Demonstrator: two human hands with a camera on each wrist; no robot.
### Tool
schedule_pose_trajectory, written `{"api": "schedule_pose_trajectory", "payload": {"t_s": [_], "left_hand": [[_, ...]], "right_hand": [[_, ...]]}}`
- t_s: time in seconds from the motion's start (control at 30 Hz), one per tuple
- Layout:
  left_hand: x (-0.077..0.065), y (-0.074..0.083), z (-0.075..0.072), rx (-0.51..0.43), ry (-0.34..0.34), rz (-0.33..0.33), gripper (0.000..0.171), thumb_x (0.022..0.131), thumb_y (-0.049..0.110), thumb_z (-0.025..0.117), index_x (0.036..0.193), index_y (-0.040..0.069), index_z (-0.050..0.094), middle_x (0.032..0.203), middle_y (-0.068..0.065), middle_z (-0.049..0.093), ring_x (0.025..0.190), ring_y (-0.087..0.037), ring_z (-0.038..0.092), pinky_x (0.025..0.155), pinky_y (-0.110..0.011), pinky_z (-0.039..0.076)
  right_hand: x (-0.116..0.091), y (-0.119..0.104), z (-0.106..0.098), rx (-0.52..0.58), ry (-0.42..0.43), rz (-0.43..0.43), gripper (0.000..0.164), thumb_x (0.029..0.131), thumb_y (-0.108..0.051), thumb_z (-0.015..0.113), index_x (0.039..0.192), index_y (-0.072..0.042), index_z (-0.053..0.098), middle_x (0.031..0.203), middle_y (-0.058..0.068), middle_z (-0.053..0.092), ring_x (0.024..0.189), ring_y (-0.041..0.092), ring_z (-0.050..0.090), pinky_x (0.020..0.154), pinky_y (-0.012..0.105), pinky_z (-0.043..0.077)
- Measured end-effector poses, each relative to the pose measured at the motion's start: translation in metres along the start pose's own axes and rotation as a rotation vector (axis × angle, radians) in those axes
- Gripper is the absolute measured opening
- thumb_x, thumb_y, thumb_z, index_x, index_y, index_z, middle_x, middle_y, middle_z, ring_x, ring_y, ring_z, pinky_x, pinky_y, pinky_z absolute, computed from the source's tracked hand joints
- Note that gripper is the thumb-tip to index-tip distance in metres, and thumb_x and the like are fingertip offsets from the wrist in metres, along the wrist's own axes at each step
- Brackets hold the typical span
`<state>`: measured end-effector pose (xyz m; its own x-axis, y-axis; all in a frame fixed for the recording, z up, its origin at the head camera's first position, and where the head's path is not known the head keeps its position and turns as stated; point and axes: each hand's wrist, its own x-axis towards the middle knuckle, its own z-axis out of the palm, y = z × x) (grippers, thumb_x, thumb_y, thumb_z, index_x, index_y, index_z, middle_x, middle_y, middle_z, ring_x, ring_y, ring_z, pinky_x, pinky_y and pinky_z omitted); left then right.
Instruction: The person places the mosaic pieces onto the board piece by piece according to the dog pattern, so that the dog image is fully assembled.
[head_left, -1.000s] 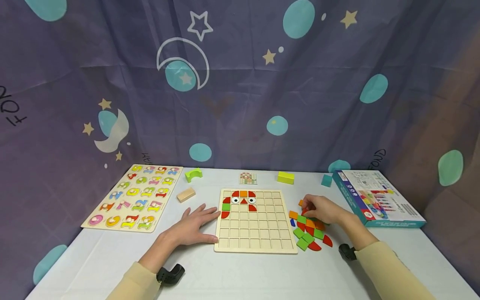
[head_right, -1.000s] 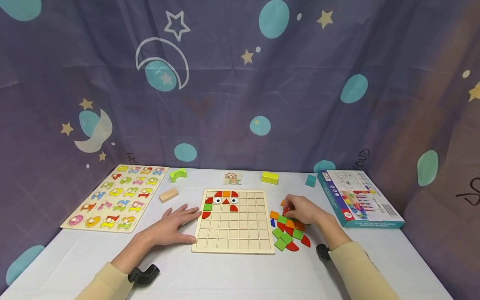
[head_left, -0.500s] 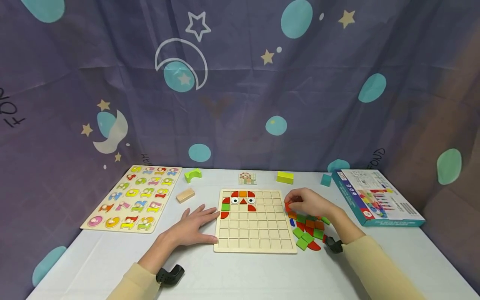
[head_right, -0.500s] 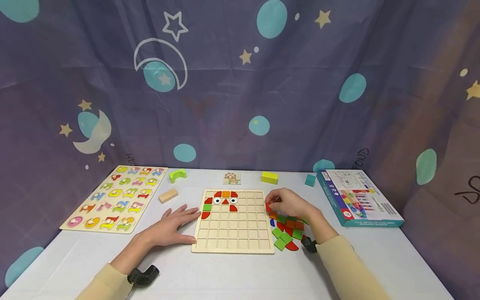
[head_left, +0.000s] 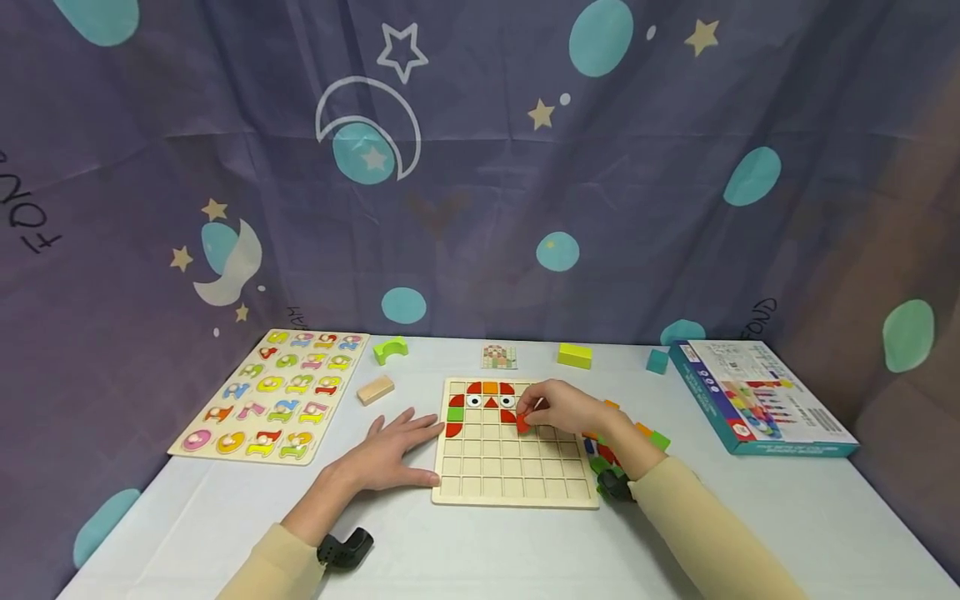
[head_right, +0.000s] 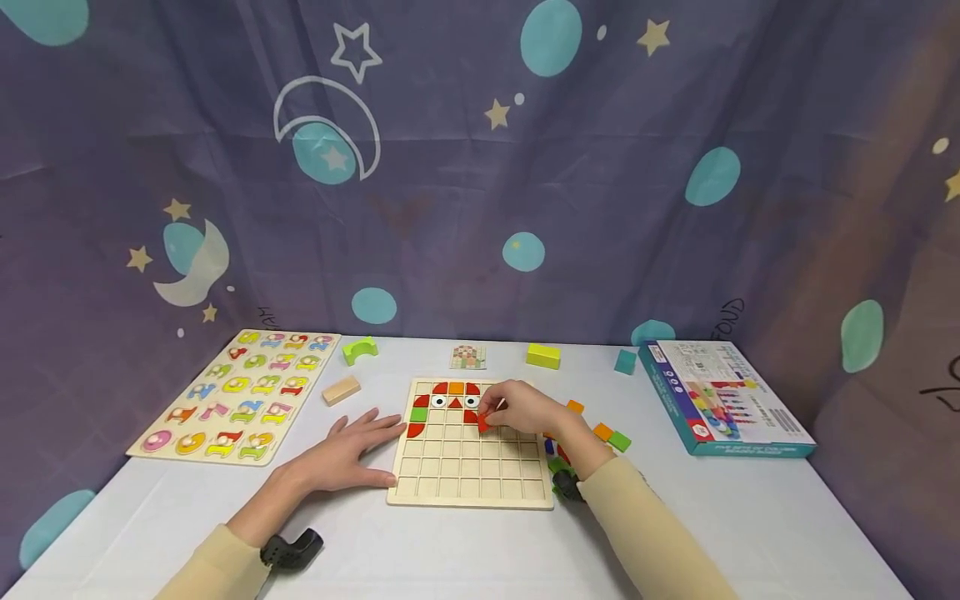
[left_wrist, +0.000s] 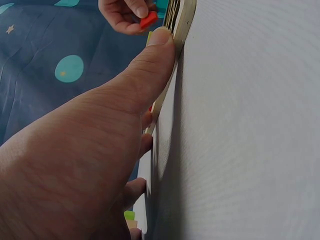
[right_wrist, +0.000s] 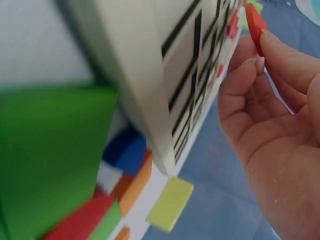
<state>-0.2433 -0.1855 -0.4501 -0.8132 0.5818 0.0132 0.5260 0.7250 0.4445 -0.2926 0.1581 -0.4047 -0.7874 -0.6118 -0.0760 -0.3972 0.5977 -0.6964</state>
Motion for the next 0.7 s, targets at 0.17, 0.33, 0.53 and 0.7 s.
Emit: {"api": "schedule_pose_trajectory", "payload": {"t_s": [0.17, 0.33, 0.53, 0.7], "left_hand": [[0.000, 0.000, 0.000, -0.005, 0.000, 0.002, 0.087, 0.082, 0.067, 0.071, 0.153, 0.020, 0.048, 0.159, -0.002, 0.038, 0.150, -0.039, 0.018, 0.111, -0.073, 0.007], [0.000, 0.000, 0.000, 0.001, 0.005, 0.001, 0.087, 0.082, 0.066, 0.072, 0.153, 0.020, 0.048, 0.159, -0.003, 0.039, 0.150, -0.039, 0.018, 0.111, -0.073, 0.007], [0.001, -0.001, 0.001, 0.003, 0.001, 0.001, 0.088, 0.082, 0.067, 0.071, 0.153, 0.020, 0.048, 0.159, -0.002, 0.039, 0.150, -0.039, 0.019, 0.111, -0.074, 0.007], [0.001, 0.000, 0.001, 0.008, 0.007, 0.004, 0.087, 0.082, 0.066, 0.071, 0.153, 0.020, 0.049, 0.159, -0.002, 0.039, 0.150, -0.038, 0.019, 0.111, -0.073, 0.007]], "right_hand": [[0.010, -0.005, 0.008, -0.030, -0.029, -0.016, 0.007, 0.097, -0.004, 0.066, 0.103, -0.006, 0.069, 0.095, 0.001, 0.066, 0.085, 0.015, 0.059, 0.077, 0.031, 0.052], [0.012, -0.011, 0.010, -0.040, -0.046, -0.030, 0.009, 0.097, -0.001, 0.066, 0.105, -0.005, 0.069, 0.096, 0.003, 0.067, 0.086, 0.015, 0.060, 0.077, 0.030, 0.052], [0.012, -0.010, 0.012, -0.040, -0.048, -0.022, 0.011, 0.094, 0.001, 0.068, 0.104, -0.004, 0.070, 0.095, 0.001, 0.066, 0.088, 0.013, 0.061, 0.079, 0.029, 0.053], [0.011, -0.009, 0.012, -0.063, -0.041, -0.010, 0.011, 0.093, 0.002, 0.069, 0.101, -0.005, 0.070, 0.092, -0.002, 0.065, 0.085, 0.013, 0.060, 0.078, 0.028, 0.052]]}}
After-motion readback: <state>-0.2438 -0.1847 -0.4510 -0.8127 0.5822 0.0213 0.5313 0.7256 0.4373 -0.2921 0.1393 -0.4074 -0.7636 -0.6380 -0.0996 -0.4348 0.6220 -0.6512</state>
